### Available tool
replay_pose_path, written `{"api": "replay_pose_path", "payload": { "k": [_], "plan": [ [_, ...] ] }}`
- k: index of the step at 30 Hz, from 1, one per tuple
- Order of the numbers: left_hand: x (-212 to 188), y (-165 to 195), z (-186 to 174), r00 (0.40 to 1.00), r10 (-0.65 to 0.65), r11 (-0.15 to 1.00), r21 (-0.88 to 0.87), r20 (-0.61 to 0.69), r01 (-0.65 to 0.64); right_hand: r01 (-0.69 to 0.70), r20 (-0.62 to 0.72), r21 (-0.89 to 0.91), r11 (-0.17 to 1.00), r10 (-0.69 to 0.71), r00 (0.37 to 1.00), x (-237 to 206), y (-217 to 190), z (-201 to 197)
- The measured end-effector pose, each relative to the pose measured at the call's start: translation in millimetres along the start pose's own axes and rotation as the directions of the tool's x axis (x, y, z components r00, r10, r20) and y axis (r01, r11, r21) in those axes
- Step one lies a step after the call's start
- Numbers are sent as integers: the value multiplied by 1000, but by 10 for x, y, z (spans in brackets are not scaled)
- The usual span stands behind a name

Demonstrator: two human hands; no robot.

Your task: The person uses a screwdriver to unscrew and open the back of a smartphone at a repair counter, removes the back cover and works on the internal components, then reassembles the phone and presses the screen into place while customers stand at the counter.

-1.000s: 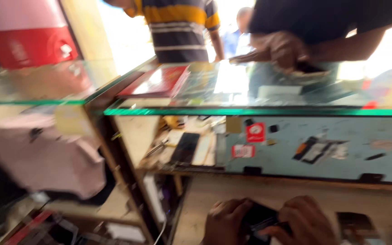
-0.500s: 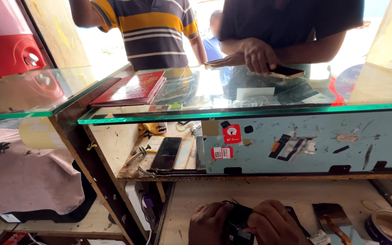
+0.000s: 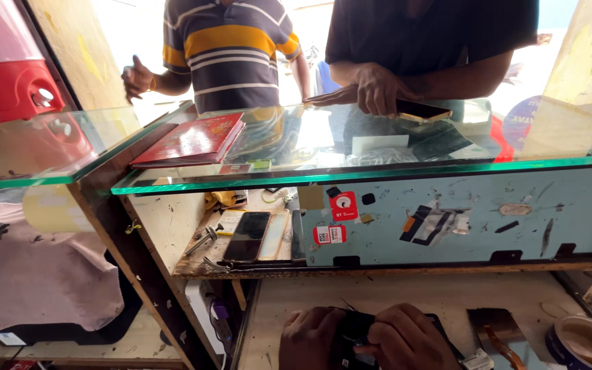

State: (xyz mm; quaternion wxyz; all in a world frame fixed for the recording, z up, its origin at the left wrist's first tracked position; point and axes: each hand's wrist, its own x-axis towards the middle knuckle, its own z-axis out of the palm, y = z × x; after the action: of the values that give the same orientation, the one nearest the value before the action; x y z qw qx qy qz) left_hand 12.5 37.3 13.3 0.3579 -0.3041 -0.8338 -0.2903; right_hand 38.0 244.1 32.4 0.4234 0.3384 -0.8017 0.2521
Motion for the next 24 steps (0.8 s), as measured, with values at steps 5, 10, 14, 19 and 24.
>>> {"api": "replay_pose_path", "payload": {
  "k": [5, 10, 14, 19, 24],
  "plan": [
    [22, 25, -103, 1000, -18, 998, -62, -16, 17, -126, -34, 163, 979, 133, 991, -14, -2, -116],
    [33, 3, -95, 999, 18, 996, -87, -35, -21, -199, -44, 244, 949, 215, 976, -25, 52, -156],
    [90, -74, -86, 989, -76, 993, -103, -127, 63, -183, -64, 299, 937, 211, 975, -82, 344, -181],
    [156, -140, -91, 884, -434, 537, -738, 174, 409, -415, 94, 725, 550, 519, 850, -230, 666, -162],
    [108, -134, -134, 849, -353, 390, -762, 394, 516, -495, 242, 809, 317, 588, 772, -278, 687, -97]
  ]
}}
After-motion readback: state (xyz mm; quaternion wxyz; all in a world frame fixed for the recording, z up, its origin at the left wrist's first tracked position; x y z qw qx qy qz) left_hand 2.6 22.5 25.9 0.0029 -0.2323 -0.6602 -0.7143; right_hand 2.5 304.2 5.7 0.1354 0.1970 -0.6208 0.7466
